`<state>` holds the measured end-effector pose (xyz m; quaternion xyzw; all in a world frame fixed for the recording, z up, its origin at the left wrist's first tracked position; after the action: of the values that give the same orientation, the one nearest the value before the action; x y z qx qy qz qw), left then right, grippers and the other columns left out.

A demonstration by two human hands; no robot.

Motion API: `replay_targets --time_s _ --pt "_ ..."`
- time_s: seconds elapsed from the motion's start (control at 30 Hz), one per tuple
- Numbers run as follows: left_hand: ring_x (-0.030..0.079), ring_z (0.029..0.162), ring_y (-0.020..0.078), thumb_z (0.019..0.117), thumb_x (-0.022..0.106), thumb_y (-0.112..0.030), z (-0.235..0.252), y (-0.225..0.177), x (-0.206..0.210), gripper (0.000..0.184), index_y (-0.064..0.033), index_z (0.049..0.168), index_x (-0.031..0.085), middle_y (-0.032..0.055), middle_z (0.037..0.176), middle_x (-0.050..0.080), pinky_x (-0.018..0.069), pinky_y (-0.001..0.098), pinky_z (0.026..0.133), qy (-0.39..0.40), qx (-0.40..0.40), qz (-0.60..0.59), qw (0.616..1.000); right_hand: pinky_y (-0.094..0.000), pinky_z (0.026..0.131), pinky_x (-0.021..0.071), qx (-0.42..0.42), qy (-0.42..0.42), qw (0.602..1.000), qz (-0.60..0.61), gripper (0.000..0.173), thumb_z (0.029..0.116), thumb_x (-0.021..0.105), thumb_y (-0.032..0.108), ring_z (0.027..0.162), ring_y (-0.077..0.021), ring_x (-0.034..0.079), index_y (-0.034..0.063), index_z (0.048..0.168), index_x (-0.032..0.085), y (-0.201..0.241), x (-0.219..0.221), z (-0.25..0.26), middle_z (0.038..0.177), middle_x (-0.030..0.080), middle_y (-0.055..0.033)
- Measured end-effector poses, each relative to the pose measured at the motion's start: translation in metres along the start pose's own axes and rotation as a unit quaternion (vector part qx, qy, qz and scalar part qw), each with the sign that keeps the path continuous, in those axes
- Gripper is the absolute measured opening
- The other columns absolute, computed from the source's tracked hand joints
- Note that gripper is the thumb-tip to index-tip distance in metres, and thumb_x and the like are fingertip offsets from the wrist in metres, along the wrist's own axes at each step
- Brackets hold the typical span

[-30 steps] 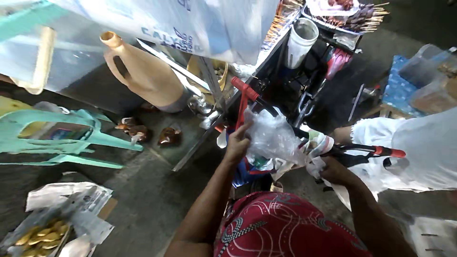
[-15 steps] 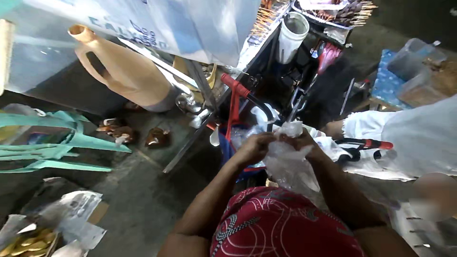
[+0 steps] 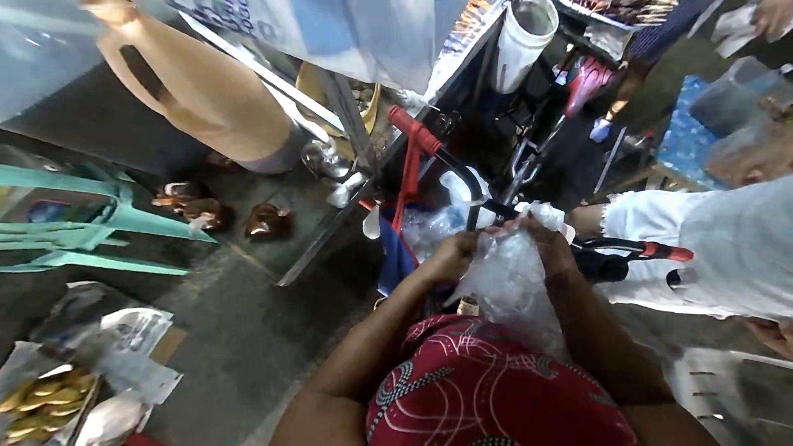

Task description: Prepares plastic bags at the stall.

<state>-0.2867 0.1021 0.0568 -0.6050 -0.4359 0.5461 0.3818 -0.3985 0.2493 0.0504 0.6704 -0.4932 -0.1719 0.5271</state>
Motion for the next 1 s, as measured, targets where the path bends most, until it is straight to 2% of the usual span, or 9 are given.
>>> replay_targets --time_s 0.03,0.17,0.23,0.3,0.43,0.57,0.77,0.9,1.0 --pt "0.065 0.107 0.0212 0.0979 0.053 0.004 0.0 0.002 -0.001 0.02 0.0143 0.106 0.069 0.023 0.113 0.069 0.0507 0.0344 0.097 -0.004 -0.01 -0.032 0.999 -0.0375 0.088 0.061 -0.014 0.006 1.0 0.008 0.034 0.1119 0.035 0.018 0.097 -0.0207 0.073 -0.0027 0.116 0.062 0.0 -0.003 0.001 0.1 0.074 -0.0127" --pt "0.058 0.083 -0.0043 0.1026 0.044 -0.007 0.001 0.006 0.004 0.027 0.0014 0.102 0.069 -0.0042 0.09 0.066 0.0502 0.0171 0.08 -0.037 -0.064 -0.227 0.971 -0.0382 0.091 0.0601 -0.077 0.011 0.996 -0.031 0.031 0.1112 0.036 0.017 0.095 -0.0187 0.071 0.0009 0.112 0.063 0.013 -0.001 -0.002 0.098 0.072 -0.0089" --pt "0.057 0.074 -0.0047 0.1024 0.05 -0.006 0.007 0.01 0.005 0.022 0.0039 0.102 0.07 -0.0025 0.086 0.066 0.0494 0.0157 0.07 -0.044 -0.072 -0.201 0.976 -0.0417 0.085 0.0611 -0.092 0.056 0.994 0.011 0.031 0.1105 0.037 0.021 0.081 -0.0187 0.071 0.0054 0.102 0.063 0.014 0.0 0.0 0.083 0.07 -0.0056" --pt "0.061 0.081 -0.0003 0.101 0.057 -0.007 0.01 0.013 0.008 0.017 0.0016 0.107 0.07 0.002 0.095 0.07 0.0518 0.0207 0.077 -0.013 -0.083 -0.132 0.988 -0.044 0.083 0.0606 -0.083 0.101 0.99 0.059 0.031 0.1099 0.039 0.024 0.073 -0.0191 0.068 0.0077 0.096 0.061 0.014 -0.001 0.002 0.075 0.064 -0.0035" --pt "0.06 0.073 -0.0004 0.0998 0.06 -0.007 0.009 0.015 0.011 0.014 -0.0004 0.108 0.07 0.0003 0.092 0.069 0.0523 0.0194 0.068 0.011 -0.095 -0.125 0.988 -0.035 0.072 0.0611 -0.108 0.105 0.988 0.041 0.029 0.1086 0.042 0.024 0.065 -0.0137 0.064 0.01 0.093 0.062 0.028 -0.01 0.0 0.07 0.061 0.0009" --pt "0.063 0.079 0.0031 0.0956 0.055 0.005 0.003 0.009 0.01 0.025 -0.0005 0.118 0.066 0.0038 0.106 0.068 0.0535 0.0219 0.069 0.01 -0.125 -0.162 0.979 -0.0313 0.067 0.0599 -0.134 0.059 0.989 -0.029 0.02 0.1052 0.049 0.018 0.06 -0.012 0.062 0.0104 0.092 0.063 0.047 -0.019 -0.007 0.069 0.061 0.0021" --pt "0.057 0.059 0.0059 0.0987 0.055 0.002 0.0 0.013 -0.005 0.023 -0.0014 0.12 0.063 0.004 0.085 0.066 0.0499 0.0212 0.055 -0.046 -0.134 -0.232 0.962 -0.0284 0.065 0.06 -0.214 0.027 0.963 -0.161 0.008 0.0938 0.062 0.009 0.063 -0.0089 0.065 0.012 0.1 0.066 0.075 -0.026 -0.033 0.076 0.068 0.0048" --pt "0.065 0.07 0.0104 0.1098 0.04 -0.019 -0.009 0.009 0.014 0.031 -0.0051 0.133 0.055 0.0037 0.091 0.067 0.0569 0.0266 0.06 -0.075 -0.159 -0.392 0.903 -0.0301 0.065 0.0616 -0.254 0.045 0.949 -0.183 0.011 0.0942 0.064 0.012 0.065 -0.009 0.067 0.0122 0.105 0.066 0.069 -0.021 -0.037 0.08 0.07 0.0052" --pt "0.064 0.079 0.0087 0.1021 0.055 -0.015 -0.021 0.004 0.03 0.048 -0.0057 0.148 0.043 0.0055 0.105 0.067 0.0543 0.0251 0.064 -0.031 -0.182 -0.375 0.908 -0.03 0.066 0.0618 -0.255 0.044 0.953 -0.158 0.011 0.0941 0.062 0.01 0.066 -0.009 0.067 0.0131 0.103 0.066 0.07 -0.016 -0.046 0.079 0.07 0.0052"
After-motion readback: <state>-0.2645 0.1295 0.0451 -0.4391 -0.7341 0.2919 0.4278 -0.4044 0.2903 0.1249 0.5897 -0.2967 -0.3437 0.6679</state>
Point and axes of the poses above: each hand's wrist, its own z-axis towards the middle knuckle, its own x-axis out of the palm, y = z × x, the point moved 6 cm from there along z, towards the middle knuckle
